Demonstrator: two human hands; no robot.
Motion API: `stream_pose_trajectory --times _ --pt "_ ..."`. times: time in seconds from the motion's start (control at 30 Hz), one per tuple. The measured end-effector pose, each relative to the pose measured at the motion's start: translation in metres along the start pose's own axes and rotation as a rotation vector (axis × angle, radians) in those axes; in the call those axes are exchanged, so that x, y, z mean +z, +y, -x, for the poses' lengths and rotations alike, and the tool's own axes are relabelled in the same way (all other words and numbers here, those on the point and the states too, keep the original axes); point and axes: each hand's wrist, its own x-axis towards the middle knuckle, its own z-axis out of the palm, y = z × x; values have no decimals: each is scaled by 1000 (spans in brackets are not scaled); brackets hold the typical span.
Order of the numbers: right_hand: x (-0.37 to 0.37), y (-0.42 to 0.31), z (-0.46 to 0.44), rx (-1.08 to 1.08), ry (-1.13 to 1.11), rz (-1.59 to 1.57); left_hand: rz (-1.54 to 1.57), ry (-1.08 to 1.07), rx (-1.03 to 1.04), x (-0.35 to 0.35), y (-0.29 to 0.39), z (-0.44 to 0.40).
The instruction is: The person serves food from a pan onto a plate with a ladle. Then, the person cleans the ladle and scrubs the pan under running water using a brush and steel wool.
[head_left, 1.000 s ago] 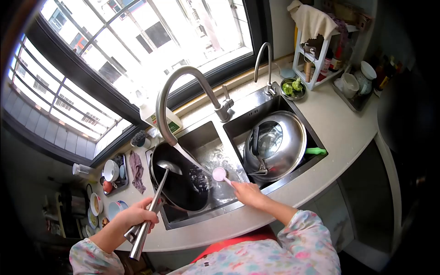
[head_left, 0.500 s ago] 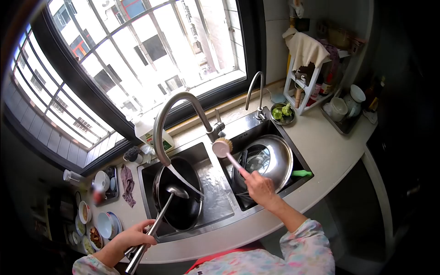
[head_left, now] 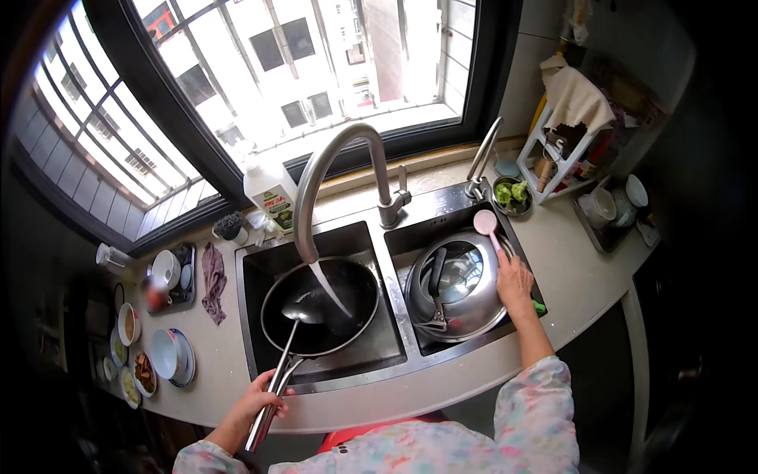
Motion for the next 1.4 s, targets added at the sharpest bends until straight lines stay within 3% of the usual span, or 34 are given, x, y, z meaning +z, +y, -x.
stream_pose_trajectory --times 0.1,0.2,0.4,0.47,0.6,0.67,0.73,0.77,0.8,0.87,0.93,0.97,1.0,1.07,1.13,1.23,1.4 --pt "-17 -23 -5 -28 28 70 -36 110 -35 -3 -8 -4" --pt "-30 -55 2 -201 185 -50 -396 247 -76 -15 -16 -3" --pt "-61 -155 67 -475 -55 -626 -39 307 105 24 -8 12" --pt "-69 -189 100 -566 -218 -797 74 306 114 49 9 19" --pt "-89 -249 153 -586 -528 -1195 414 190 431 65 -10 -20" --pt "-98 -265 161 -537 -883 -1229 372 190 568 93 -11 -27" --pt "-103 -271 170 -54 -1322 -1559 344 151 618 115 -20 -33" --pt "-107 -270 174 16 -1279 -1649 291 77 651 121 -26 -33" --pt "-105 -265 179 12 -1182 -1542 242 6 681 124 -34 -34" --pt "-116 -243 190 -109 -896 -1211 197 -177 517 117 -46 -31" --pt "-138 -212 194 -178 -844 -852 -133 -205 444 101 -58 -28" --pt "-134 -195 205 -260 -704 -721 -332 -157 625 85 -76 -39" --pt "-129 -179 216 -338 -563 -589 -434 -3 656 75 -75 -27" --pt "-141 -152 232 -308 -520 -424 -922 346 887 34 -79 -24" --pt "-144 -128 244 -248 -479 -285 -1179 581 1034 -5 -81 -17" --pt "-158 -106 252 -117 -315 -247 -1357 653 803 -48 -89 -7" --pt "-153 -87 236 48 -66 -213 -1572 693 760 -58 -81 -16"
